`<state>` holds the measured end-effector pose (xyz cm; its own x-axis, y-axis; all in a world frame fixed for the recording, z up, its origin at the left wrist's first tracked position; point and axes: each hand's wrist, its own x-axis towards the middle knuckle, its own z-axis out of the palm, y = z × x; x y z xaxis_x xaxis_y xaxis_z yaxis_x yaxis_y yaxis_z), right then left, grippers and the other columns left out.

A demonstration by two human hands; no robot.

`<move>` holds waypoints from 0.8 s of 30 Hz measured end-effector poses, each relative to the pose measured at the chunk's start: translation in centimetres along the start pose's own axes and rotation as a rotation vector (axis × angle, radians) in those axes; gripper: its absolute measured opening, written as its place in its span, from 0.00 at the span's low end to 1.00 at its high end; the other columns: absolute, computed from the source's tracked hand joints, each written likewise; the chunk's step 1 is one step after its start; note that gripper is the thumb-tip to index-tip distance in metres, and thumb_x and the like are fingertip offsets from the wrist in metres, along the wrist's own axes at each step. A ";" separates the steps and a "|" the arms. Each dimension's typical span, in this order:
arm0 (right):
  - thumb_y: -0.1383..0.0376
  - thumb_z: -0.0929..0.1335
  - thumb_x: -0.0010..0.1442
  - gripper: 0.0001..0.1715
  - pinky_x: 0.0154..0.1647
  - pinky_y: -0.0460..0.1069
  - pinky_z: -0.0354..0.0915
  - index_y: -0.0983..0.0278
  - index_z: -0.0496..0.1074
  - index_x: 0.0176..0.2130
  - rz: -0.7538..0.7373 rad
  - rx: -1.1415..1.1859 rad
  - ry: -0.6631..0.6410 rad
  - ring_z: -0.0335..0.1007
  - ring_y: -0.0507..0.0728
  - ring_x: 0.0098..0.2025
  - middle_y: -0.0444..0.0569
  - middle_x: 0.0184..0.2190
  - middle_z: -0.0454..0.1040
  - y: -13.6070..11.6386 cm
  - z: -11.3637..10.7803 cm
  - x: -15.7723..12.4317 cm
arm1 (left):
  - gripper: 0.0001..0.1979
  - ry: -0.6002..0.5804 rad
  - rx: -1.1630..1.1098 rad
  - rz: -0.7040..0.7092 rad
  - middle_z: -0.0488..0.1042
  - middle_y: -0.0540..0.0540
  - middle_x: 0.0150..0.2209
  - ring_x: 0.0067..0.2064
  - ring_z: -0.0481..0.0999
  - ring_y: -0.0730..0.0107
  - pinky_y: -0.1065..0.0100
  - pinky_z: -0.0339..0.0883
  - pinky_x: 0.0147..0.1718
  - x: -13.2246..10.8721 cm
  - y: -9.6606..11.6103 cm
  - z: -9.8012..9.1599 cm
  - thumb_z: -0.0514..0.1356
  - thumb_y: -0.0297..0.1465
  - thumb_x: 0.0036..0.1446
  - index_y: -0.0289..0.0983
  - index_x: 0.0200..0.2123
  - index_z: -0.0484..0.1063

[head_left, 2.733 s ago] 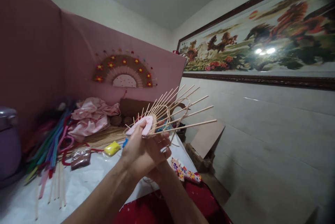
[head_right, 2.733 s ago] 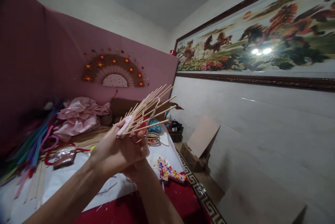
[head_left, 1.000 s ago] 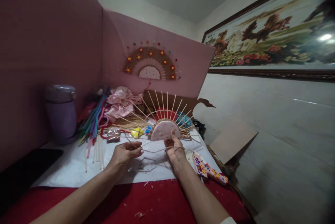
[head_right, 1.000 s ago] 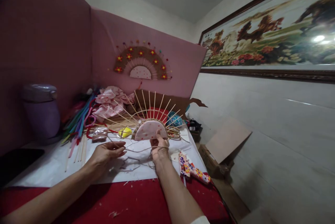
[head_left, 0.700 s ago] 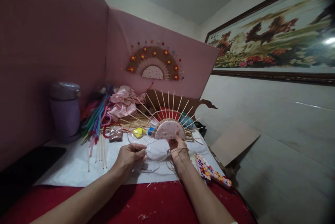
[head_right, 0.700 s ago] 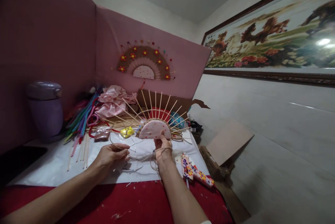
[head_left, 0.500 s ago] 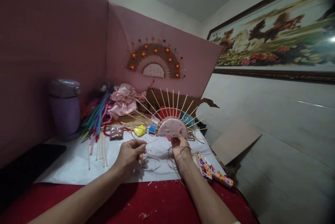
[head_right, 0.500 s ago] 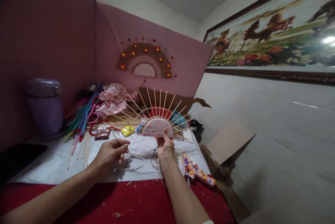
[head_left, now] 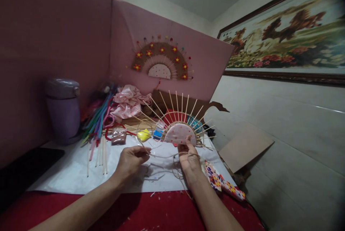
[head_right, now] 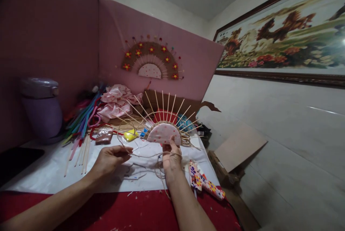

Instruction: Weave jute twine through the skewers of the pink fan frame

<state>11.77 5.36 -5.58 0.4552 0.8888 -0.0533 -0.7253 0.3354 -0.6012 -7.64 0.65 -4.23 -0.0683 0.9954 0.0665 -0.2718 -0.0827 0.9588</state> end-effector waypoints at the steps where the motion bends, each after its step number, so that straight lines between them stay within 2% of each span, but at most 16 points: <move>1: 0.69 0.75 0.41 0.13 0.26 0.44 0.71 0.63 0.70 0.29 0.013 0.004 -0.001 0.73 0.51 0.26 0.39 0.22 0.76 0.0 0.0 0.0 | 0.10 -0.002 -0.007 -0.012 0.77 0.44 0.23 0.26 0.73 0.69 0.70 0.68 0.26 0.0 -0.1 0.0 0.65 0.17 0.29 0.35 0.20 0.78; 4: 0.70 0.74 0.42 0.12 0.29 0.44 0.72 0.62 0.70 0.29 0.039 0.021 -0.006 0.74 0.50 0.26 0.39 0.23 0.77 0.2 0.1 -0.3 | 0.10 -0.018 -0.029 -0.054 0.77 0.45 0.21 0.24 0.73 0.69 0.69 0.68 0.25 -0.2 -0.4 0.1 0.64 0.19 0.29 0.34 0.22 0.78; 8: 0.69 0.74 0.45 0.11 0.31 0.45 0.72 0.62 0.71 0.31 0.057 0.034 -0.024 0.75 0.51 0.29 0.40 0.24 0.78 0.5 0.3 -0.9 | 0.12 -0.023 -0.040 -0.069 0.75 0.48 0.19 0.16 0.66 0.77 0.71 0.61 0.17 -0.5 -0.7 0.1 0.65 0.22 0.32 0.33 0.27 0.78; 12: 0.70 0.74 0.44 0.13 0.33 0.46 0.72 0.62 0.71 0.32 0.078 0.028 -0.043 0.75 0.51 0.30 0.39 0.25 0.78 0.7 0.5 -1.4 | 0.20 -0.015 -0.086 -0.068 0.78 0.44 0.32 0.31 0.74 0.69 0.71 0.66 0.25 -0.4 -0.4 0.2 0.66 0.20 0.29 0.36 0.32 0.78; 15: 0.69 0.74 0.45 0.13 0.36 0.47 0.72 0.61 0.72 0.33 0.088 0.014 -0.064 0.75 0.51 0.32 0.40 0.28 0.79 0.9 0.5 -1.6 | 0.20 -0.052 -0.139 -0.069 0.78 0.43 0.39 0.39 0.75 0.64 0.66 0.68 0.34 -0.1 0.2 0.8 0.68 0.25 0.34 0.39 0.37 0.76; 17: 0.69 0.74 0.45 0.13 0.35 0.48 0.72 0.61 0.72 0.33 0.097 -0.003 -0.083 0.75 0.52 0.32 0.41 0.29 0.79 1.1 0.6 -1.6 | 0.19 -0.084 -0.157 -0.062 0.78 0.44 0.39 0.40 0.75 0.64 0.66 0.66 0.38 0.1 0.8 1.3 0.68 0.29 0.37 0.39 0.38 0.76; 20: 0.68 0.74 0.45 0.11 0.34 0.49 0.73 0.61 0.73 0.32 0.108 -0.015 -0.109 0.75 0.54 0.32 0.42 0.28 0.78 1.3 0.7 -1.8 | 0.19 -0.128 -0.156 -0.040 0.78 0.44 0.38 0.40 0.75 0.65 0.67 0.65 0.37 0.0 1.8 2.4 0.68 0.33 0.40 0.39 0.39 0.75; 24: 0.67 0.74 0.46 0.11 0.33 0.48 0.73 0.60 0.73 0.32 0.122 0.008 -0.116 0.75 0.53 0.31 0.42 0.28 0.78 1.4 0.9 -2.2 | 0.25 -0.131 -0.309 0.031 0.78 0.44 0.38 0.39 0.76 0.65 0.65 0.65 0.40 -0.1 2.4 4.2 0.67 0.33 0.43 0.38 0.47 0.71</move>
<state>9.29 4.20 -5.58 0.3013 0.9529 -0.0332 -0.7757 0.2248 -0.5897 -4.27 0.53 -0.74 0.0375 0.9882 0.1488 -0.5508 -0.1038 0.8282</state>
